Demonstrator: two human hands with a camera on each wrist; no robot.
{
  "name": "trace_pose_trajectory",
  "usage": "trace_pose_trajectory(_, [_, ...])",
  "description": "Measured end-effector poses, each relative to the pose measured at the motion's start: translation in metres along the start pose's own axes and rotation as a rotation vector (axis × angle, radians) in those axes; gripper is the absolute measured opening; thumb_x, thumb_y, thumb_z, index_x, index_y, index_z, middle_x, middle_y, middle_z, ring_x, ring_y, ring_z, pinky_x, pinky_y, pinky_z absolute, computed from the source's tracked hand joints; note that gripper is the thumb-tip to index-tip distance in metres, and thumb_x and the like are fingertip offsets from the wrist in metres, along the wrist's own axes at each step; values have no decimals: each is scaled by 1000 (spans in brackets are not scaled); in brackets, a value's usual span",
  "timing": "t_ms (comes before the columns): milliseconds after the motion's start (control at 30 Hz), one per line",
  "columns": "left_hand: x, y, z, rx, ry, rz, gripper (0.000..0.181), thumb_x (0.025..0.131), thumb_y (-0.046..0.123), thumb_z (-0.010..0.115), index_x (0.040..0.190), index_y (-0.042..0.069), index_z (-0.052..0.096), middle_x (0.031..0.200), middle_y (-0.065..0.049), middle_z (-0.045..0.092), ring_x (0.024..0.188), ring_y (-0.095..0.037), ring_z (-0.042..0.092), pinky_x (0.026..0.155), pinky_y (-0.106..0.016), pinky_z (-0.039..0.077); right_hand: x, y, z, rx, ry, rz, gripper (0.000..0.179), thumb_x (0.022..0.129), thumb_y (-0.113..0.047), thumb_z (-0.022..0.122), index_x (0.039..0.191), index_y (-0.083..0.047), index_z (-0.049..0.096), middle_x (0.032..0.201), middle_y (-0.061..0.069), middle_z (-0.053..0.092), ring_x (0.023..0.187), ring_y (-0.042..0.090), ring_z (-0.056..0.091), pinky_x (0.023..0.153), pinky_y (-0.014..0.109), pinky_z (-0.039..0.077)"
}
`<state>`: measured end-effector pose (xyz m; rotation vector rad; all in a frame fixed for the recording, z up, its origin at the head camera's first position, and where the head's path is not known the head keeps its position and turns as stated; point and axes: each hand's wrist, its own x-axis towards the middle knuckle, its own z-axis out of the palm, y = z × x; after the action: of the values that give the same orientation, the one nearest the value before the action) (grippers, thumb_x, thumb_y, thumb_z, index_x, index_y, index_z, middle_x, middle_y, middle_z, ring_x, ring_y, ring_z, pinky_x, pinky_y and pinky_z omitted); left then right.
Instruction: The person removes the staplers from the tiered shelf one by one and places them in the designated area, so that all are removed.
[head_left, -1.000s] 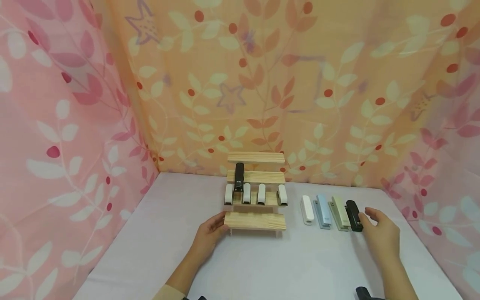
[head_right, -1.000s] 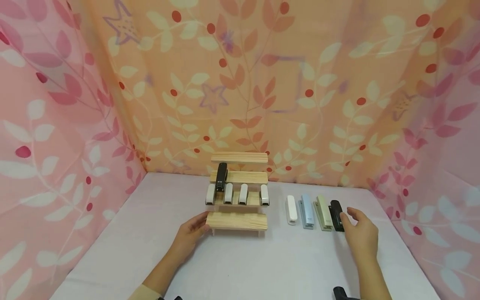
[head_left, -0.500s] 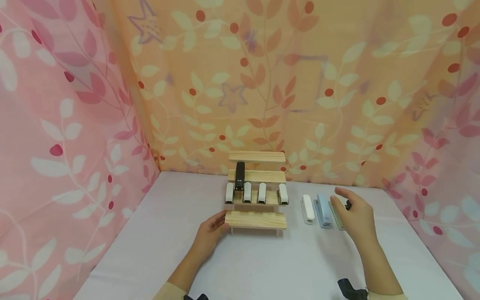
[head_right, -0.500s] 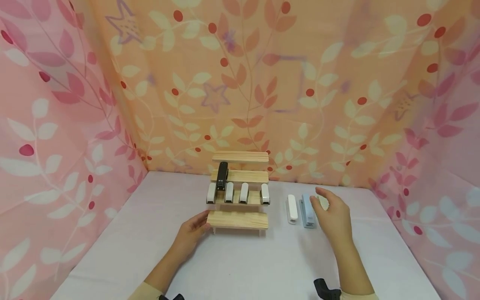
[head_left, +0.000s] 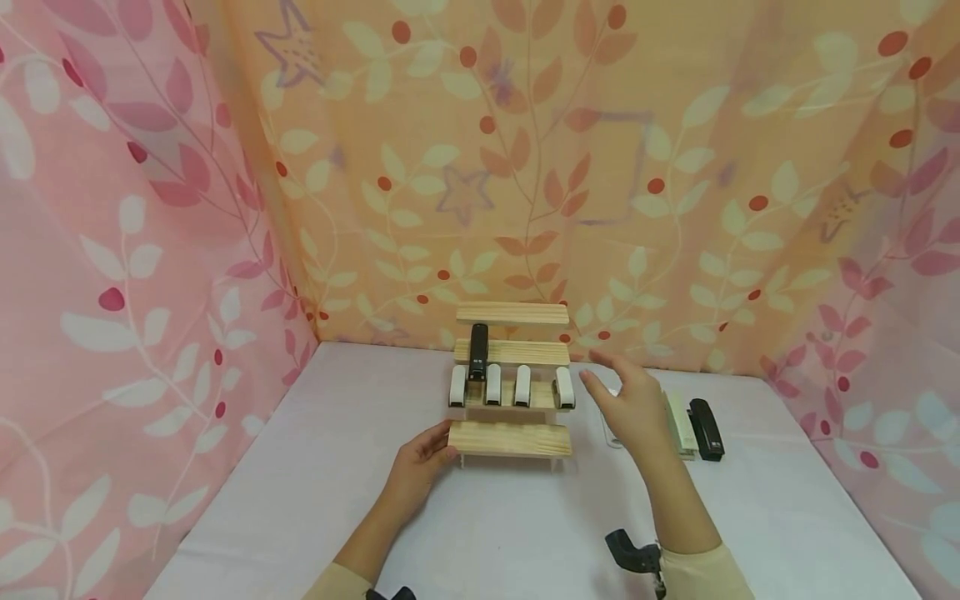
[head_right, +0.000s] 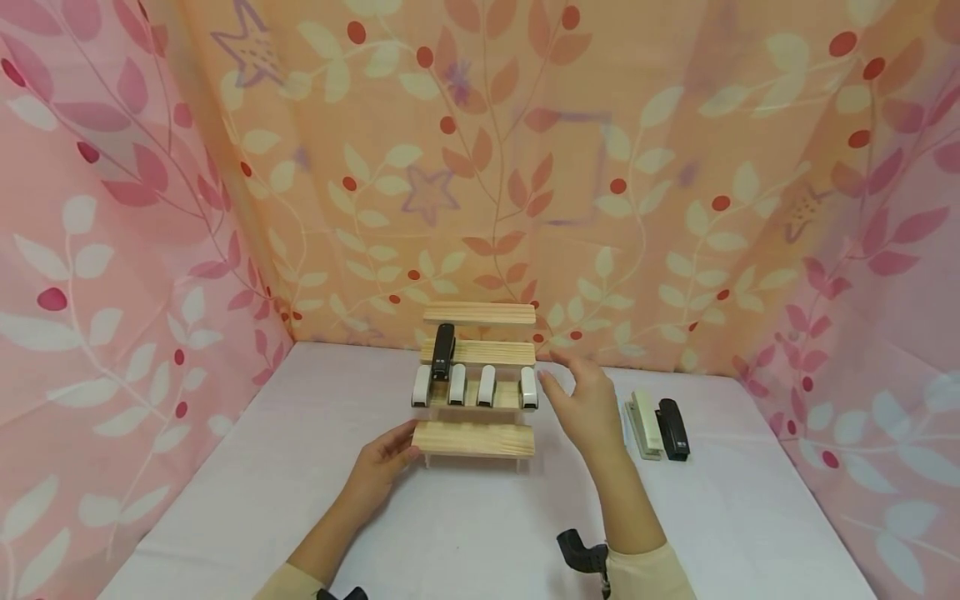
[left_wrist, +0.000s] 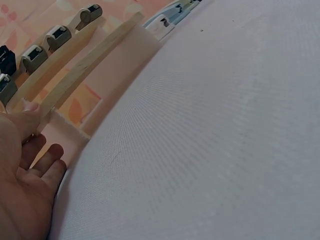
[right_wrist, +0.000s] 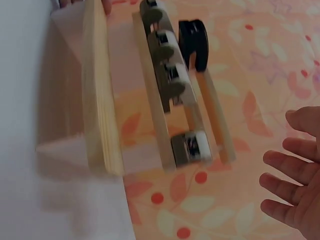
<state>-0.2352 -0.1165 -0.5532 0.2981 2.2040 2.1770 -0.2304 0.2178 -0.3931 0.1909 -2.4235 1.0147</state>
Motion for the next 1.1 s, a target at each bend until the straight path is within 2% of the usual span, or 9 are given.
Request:
trace_pose_trajectory(167, [0,1,-1,14,2,-16,61,94,23,75,148,5,53,146,-13,59,134,-27,58,103,-20,51,4,-22,19,57,-54,-26,46,97,-34,74,136,-10,65,134,6,68,134,31,56,111,58,46])
trace_pose_trajectory(267, [0,2,-1,24,-4,-3,61,95,23,74,148,4,52,146,-15,58,134,-28,57,103,-20,51,7,-36,31,88,-99,-29,48,97,-35,73,137,-9,64,137,5,67,136,30,54,111,58,45])
trace_pose_trajectory(467, [-1,4,-2,35,-13,20,61,96,22,73,149,1,50,145,-19,58,133,-31,58,103,-21,52,12,-58,58,81,-154,-33,53,94,-38,76,138,-10,63,134,6,68,133,31,57,108,56,49])
trace_pose_trajectory(667, [-2,5,-3,31,-15,-1,59,96,19,73,149,3,51,142,-17,61,132,-29,59,103,-22,52,17,-70,83,67,-163,-18,57,90,-40,79,137,-11,64,131,5,70,130,30,59,108,54,50])
trace_pose_trajectory(800, [-3,6,-2,27,-15,-5,58,96,18,73,149,4,51,143,-16,60,132,-29,59,103,-21,52,18,-76,96,19,-173,-7,61,88,-44,81,138,-13,64,131,5,70,126,31,61,104,53,53])
trace_pose_trajectory(967, [-2,5,-1,23,-22,0,59,97,21,73,149,5,50,146,-15,58,133,-29,58,104,-22,51,19,-79,106,-49,-185,5,66,86,-47,82,139,-14,63,130,7,70,123,32,63,100,51,55])
trace_pose_trajectory(1100, [-2,4,0,24,-18,6,59,97,20,73,149,5,51,146,-16,58,134,-29,58,104,-22,51,19,-79,110,-36,-204,14,69,86,-45,82,143,-12,60,130,8,70,125,32,62,103,50,54])
